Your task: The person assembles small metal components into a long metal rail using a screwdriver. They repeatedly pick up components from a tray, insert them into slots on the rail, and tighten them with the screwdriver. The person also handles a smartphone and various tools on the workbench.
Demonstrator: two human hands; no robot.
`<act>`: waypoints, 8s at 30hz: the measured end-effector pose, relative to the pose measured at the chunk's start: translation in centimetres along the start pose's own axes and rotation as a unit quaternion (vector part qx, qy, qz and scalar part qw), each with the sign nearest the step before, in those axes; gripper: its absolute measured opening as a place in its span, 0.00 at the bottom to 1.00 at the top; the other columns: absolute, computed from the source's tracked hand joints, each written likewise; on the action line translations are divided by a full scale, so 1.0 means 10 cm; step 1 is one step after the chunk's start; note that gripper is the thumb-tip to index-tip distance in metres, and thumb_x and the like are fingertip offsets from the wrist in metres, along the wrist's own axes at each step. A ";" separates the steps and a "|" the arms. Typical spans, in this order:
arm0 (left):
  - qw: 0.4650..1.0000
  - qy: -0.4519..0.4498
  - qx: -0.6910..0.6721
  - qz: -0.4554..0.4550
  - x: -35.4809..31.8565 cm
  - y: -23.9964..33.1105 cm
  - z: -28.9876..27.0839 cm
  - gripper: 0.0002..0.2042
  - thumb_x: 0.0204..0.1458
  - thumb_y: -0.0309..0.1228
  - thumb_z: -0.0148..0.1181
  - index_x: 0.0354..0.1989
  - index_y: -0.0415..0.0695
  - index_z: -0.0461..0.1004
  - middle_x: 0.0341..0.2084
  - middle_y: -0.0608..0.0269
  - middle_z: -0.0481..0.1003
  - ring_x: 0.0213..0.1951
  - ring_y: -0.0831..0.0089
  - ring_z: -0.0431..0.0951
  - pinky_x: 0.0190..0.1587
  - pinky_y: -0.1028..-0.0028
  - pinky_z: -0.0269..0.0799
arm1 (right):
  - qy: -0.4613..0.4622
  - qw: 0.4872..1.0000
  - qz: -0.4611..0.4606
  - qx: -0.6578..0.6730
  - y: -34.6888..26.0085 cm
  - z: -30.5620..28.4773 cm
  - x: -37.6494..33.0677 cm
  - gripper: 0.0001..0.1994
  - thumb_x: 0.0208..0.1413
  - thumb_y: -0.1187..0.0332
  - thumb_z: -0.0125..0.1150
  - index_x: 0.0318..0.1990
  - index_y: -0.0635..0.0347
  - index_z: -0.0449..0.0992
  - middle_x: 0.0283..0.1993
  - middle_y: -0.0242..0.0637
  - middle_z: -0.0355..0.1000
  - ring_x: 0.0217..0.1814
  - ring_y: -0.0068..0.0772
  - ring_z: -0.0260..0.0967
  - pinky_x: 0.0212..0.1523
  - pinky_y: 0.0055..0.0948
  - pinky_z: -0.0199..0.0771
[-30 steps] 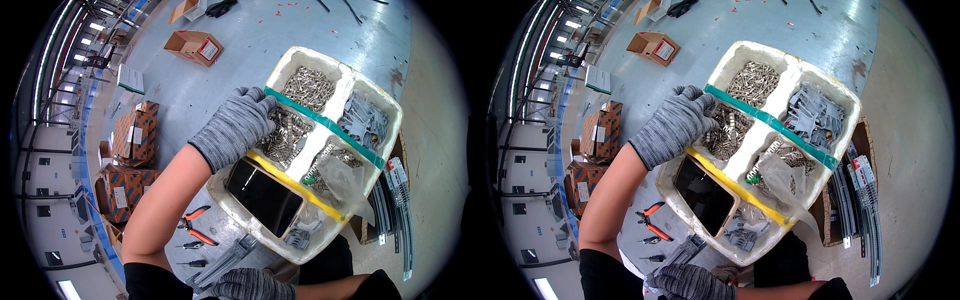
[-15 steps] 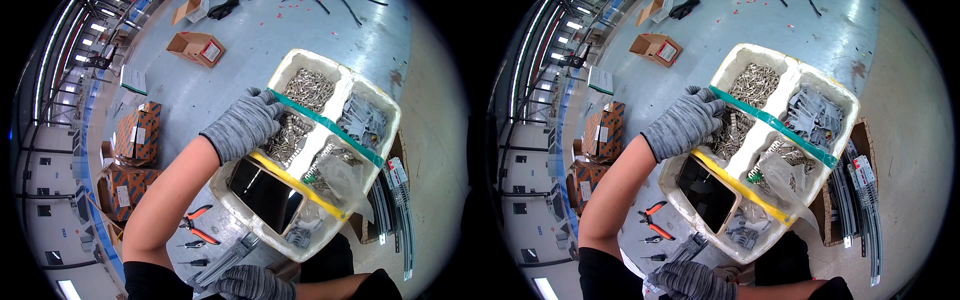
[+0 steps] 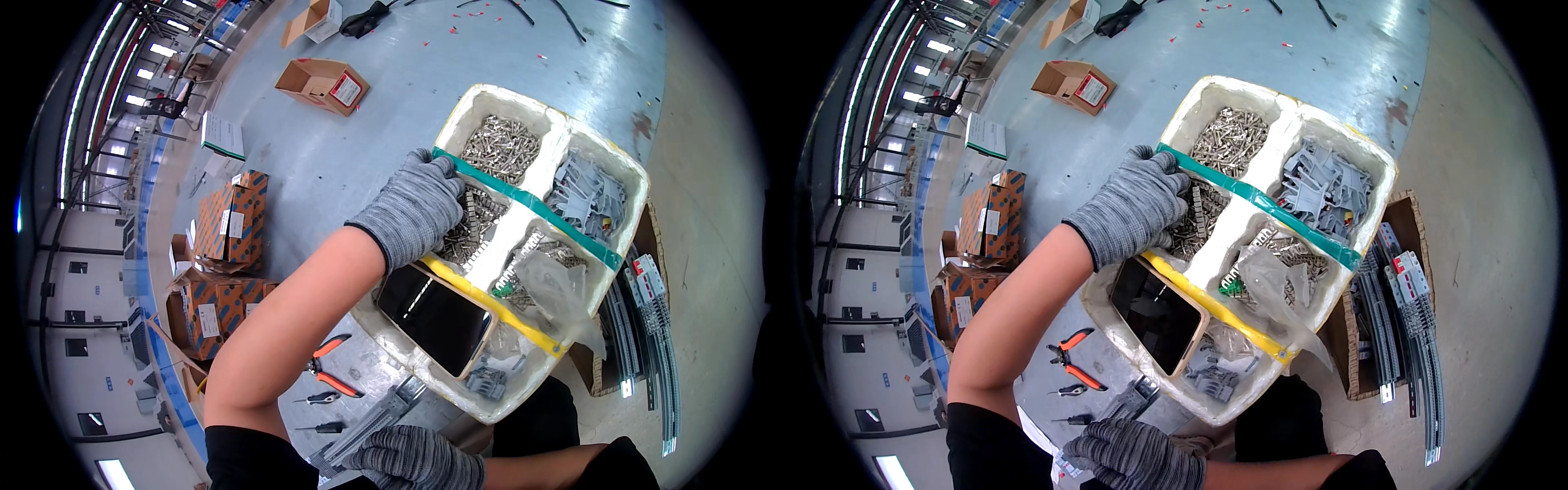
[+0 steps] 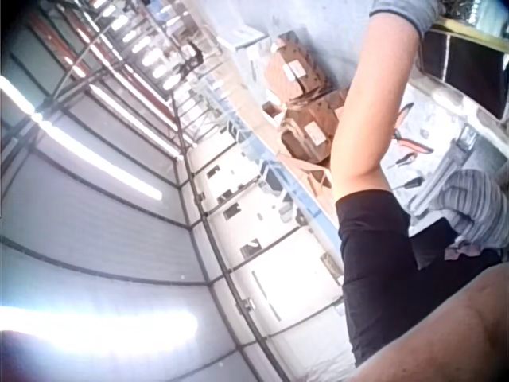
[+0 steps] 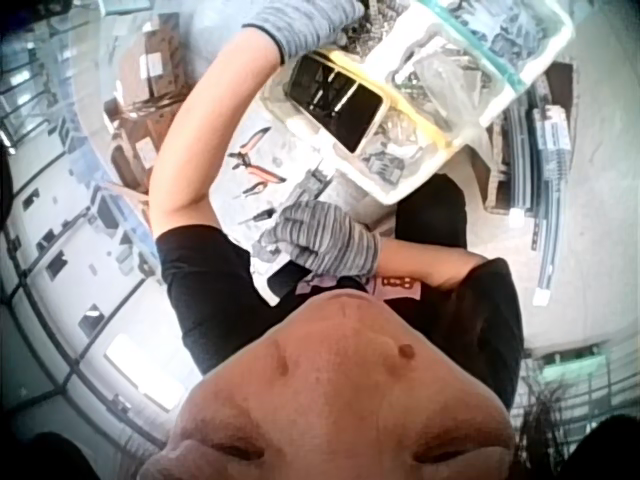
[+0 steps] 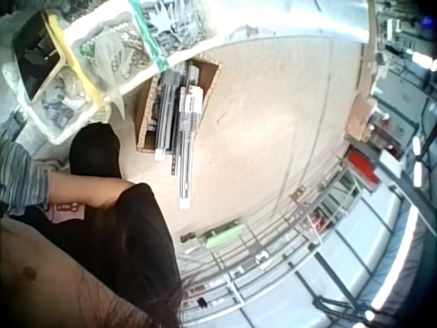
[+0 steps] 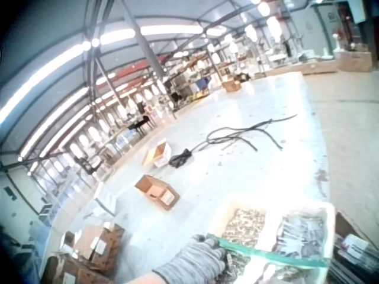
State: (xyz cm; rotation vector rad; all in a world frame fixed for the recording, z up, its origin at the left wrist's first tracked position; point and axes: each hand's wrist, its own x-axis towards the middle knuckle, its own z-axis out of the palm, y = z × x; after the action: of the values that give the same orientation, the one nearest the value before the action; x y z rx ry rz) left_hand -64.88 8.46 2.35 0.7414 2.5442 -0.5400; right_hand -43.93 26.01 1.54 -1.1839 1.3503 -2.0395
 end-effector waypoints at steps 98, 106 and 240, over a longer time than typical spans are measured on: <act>0.767 0.319 -0.522 -0.191 -0.60 0.20 0.26 0.08 0.47 0.24 0.65 0.35 0.39 0.76 0.29 0.64 0.77 0.34 0.78 0.76 0.42 0.76 0.73 | -0.021 0.995 0.046 -0.092 0.21 0.03 -0.04 0.17 0.54 0.66 0.58 0.51 0.58 0.74 0.44 0.45 0.73 0.46 0.45 0.72 0.48 0.41 0.72; 0.719 0.330 -0.583 -0.186 -0.61 0.18 0.38 0.08 0.48 0.23 0.67 0.35 0.40 0.76 0.32 0.67 0.78 0.35 0.81 0.75 0.42 0.78 0.72 | -0.031 0.993 0.041 -0.103 0.25 0.10 -0.12 0.17 0.55 0.64 0.59 0.51 0.60 0.74 0.46 0.47 0.73 0.49 0.46 0.72 0.51 0.42 0.72; 0.786 0.331 -0.368 -0.370 -3.14 0.98 0.66 0.13 0.56 0.20 0.48 0.48 0.40 0.73 0.39 0.54 0.76 0.44 0.63 0.77 0.50 0.68 0.70 | -0.343 0.918 0.142 -0.140 0.22 0.76 -0.06 0.13 0.56 0.60 0.54 0.40 0.59 0.76 0.37 0.43 0.74 0.39 0.46 0.73 0.45 0.41 0.72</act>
State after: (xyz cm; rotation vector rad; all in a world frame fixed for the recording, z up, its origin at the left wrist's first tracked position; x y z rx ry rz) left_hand -33.33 0.20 10.34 -0.4896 3.2561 0.6494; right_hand -37.52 21.42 0.60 -1.5220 1.3561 -1.0843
